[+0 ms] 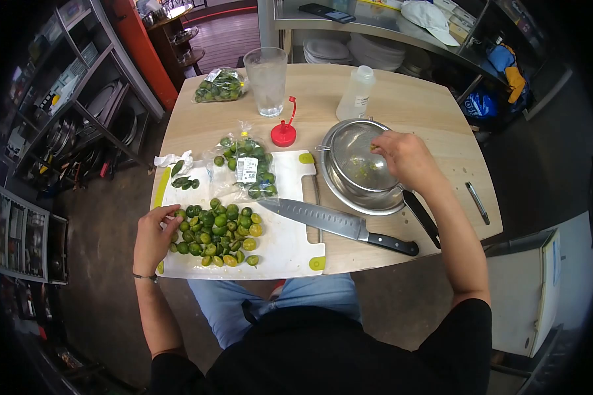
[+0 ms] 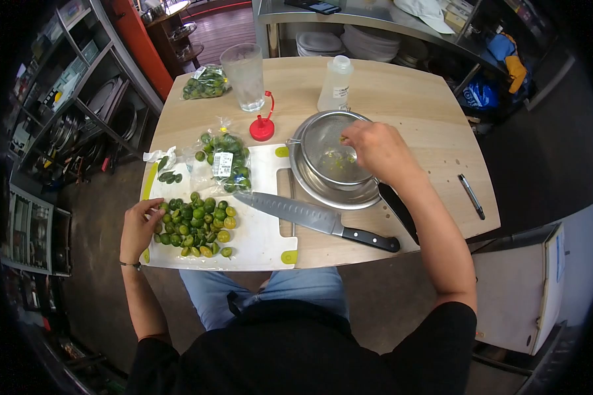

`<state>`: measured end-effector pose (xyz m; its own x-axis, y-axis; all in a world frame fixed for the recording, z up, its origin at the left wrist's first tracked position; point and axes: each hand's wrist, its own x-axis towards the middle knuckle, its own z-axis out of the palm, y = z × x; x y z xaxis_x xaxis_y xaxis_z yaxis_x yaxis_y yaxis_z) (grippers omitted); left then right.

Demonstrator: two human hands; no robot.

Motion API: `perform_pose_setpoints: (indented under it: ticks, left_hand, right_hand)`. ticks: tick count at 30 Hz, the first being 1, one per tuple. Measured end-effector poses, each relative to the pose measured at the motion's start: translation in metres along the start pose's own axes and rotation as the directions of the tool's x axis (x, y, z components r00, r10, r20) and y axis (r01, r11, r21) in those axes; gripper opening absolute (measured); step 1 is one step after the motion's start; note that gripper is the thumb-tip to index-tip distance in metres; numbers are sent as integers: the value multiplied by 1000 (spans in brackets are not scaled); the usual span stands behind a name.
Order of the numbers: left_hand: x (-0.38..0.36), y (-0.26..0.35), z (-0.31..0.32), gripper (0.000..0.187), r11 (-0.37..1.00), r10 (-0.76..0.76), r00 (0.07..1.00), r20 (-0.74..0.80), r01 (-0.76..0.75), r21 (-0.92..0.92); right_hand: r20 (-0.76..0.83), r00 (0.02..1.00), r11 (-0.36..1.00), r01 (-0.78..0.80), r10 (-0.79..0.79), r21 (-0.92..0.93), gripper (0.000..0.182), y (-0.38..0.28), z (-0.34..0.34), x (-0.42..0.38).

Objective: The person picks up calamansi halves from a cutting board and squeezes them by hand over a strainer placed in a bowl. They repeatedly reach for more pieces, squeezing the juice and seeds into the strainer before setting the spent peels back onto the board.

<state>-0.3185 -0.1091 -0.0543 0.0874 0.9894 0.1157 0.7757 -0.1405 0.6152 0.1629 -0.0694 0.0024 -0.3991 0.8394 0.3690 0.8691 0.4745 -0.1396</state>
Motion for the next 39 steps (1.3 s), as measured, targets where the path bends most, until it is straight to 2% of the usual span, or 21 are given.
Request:
perform_pose_setpoints:
  ticks: [2, 4, 8, 11, 13, 14, 16, 18, 19, 20, 22, 23, 24, 25, 27, 29, 31, 33, 35, 39]
  left_hand:
    - [-1, 4, -1, 26, 1000, -6, 1000, -3, 6, 8]
    - [-1, 6, -1, 26, 1000, -12, 1000, -6, 12, 16]
    - [-1, 5, -1, 26, 1000, -10, 1000, -12, 10, 21]
    - [1, 3, 0, 25, 1000, -4, 1000, -21, 4, 21]
    - [-2, 1, 2, 25, 1000, -9, 1000, -27, 9, 19]
    - [-2, 1, 2, 25, 1000, -17, 1000, -23, 17, 6]
    - [2, 6, 0, 25, 1000, -15, 1000, -17, 15, -9]
    - [-1, 16, -3, 25, 980, -190, 980, 54, 193, -44]
    - [-3, 14, -2, 25, 979, -197, 979, 50, 200, -46]
    - [-3, 10, -1, 25, 992, -123, 992, 33, 124, -36]
    - [-3, 0, 4, 25, 999, -16, 1000, -4, 16, -41]
    - [-4, -5, 5, 25, 999, 10, 1000, -29, -11, -52]
    - [-6, -1, 1, 26, 999, 45, 998, -40, -45, -16]
    - [-5, -5, 0, 27, 996, 4, 1000, -8, -5, -92]
    - [-6, -5, -1, 26, 993, 34, 999, -13, -36, -116]
    - [-6, -4, -2, 25, 987, 38, 998, -44, -45, -154]
    - [-6, -6, -4, 25, 987, 25, 997, -67, -35, -155]
    - [-8, -8, -3, 25, 986, 16, 997, -76, -29, -167]
    - [-12, -11, -4, 24, 969, -37, 991, -127, 4, -246]
    - [-16, -22, -4, 25, 939, -56, 979, -194, -14, -344]
  right_hand:
    - [11, 999, 999, 49, -49, -11, 12, 1, -2, 2]
    - [-97, 995, 997, 4, 3, 72, 14, -2, -13, 7]
    - [-107, 994, 996, 33, -24, 83, 12, 2, -12, 9]
    - [-50, 998, 999, 45, -43, 29, 10, -3, -10, 7]
    - [-134, 986, 984, -75, 98, 164, 10, -14, -25, 10]
    - [-133, 986, 983, -77, 99, 165, 10, -14, -23, 8]
    - [38, 996, 996, -84, 83, 6, 10, -12, -18, 5]
    - [19, 993, 993, -114, 113, 40, 11, -13, -23, 9]
    - [4, 990, 986, -143, 143, 81, 12, -14, -24, 11]
    - [7, 991, 987, -137, 137, 86, 12, -12, -21, 10]
    - [86, 996, 1000, -20, 19, 7, 12, -11, -10, 15]
    - [72, 997, 999, 19, -21, 29, 12, -18, -11, 27]
    - [45, 999, 995, -7, 3, 102, 13, -32, -18, 41]
    - [27, 999, 983, -35, 31, 180, 14, -47, -23, 57]
    - [57, 998, 970, -11, -3, 241, 20, -79, -12, 87]
    - [15, 977, 935, 197, -211, 296, 24, -113, 15, 113]
    - [114, 940, 917, 278, -321, 285, 24, -153, 49, 137]
    - [277, 910, 946, 261, -308, 192, 23, -190, 83, 158]
    - [186, 892, 906, 377, -411, 195, 24, -205, 129, 170]
    - [223, 872, 899, 433, -435, 60, 23, -222, 167, 183]
